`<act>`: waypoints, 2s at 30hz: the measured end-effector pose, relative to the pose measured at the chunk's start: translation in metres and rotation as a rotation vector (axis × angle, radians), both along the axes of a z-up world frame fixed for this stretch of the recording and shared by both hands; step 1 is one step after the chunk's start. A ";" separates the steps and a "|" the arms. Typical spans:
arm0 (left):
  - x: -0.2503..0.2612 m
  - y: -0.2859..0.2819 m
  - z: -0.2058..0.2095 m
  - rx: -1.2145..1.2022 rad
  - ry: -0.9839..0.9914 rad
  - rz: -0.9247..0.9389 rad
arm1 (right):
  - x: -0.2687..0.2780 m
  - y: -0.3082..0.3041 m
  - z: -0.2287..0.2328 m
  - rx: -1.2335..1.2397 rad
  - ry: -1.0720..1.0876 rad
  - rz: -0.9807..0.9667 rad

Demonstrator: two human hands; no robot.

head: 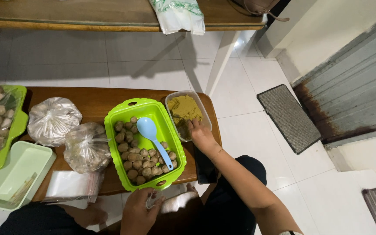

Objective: A person is scooping chili paste into small plastic bags and organizing meatballs for packaging.

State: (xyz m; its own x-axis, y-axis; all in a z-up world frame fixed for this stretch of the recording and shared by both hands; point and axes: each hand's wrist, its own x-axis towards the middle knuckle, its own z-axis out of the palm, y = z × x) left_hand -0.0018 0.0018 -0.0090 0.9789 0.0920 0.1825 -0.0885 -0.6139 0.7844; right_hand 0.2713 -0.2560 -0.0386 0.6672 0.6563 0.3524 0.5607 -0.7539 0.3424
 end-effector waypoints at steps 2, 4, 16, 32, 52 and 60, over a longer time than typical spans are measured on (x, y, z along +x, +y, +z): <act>-0.001 0.001 0.000 -0.018 0.027 0.006 | 0.000 0.000 -0.006 0.009 0.025 0.022; 0.000 0.001 0.002 -0.037 0.051 0.011 | 0.002 -0.001 -0.011 0.017 0.047 0.042; -0.002 0.000 0.006 -0.023 -0.067 0.022 | 0.010 -0.013 -0.022 0.006 0.383 -0.013; 0.000 -0.003 0.007 -0.020 -0.013 -0.010 | 0.000 -0.035 0.009 0.181 0.462 -0.097; 0.001 -0.005 0.008 -0.004 0.016 -0.026 | -0.004 -0.014 0.050 0.359 0.563 -0.399; 0.004 -0.008 0.013 0.004 0.001 -0.022 | 0.022 -0.024 -0.040 0.139 0.359 -0.402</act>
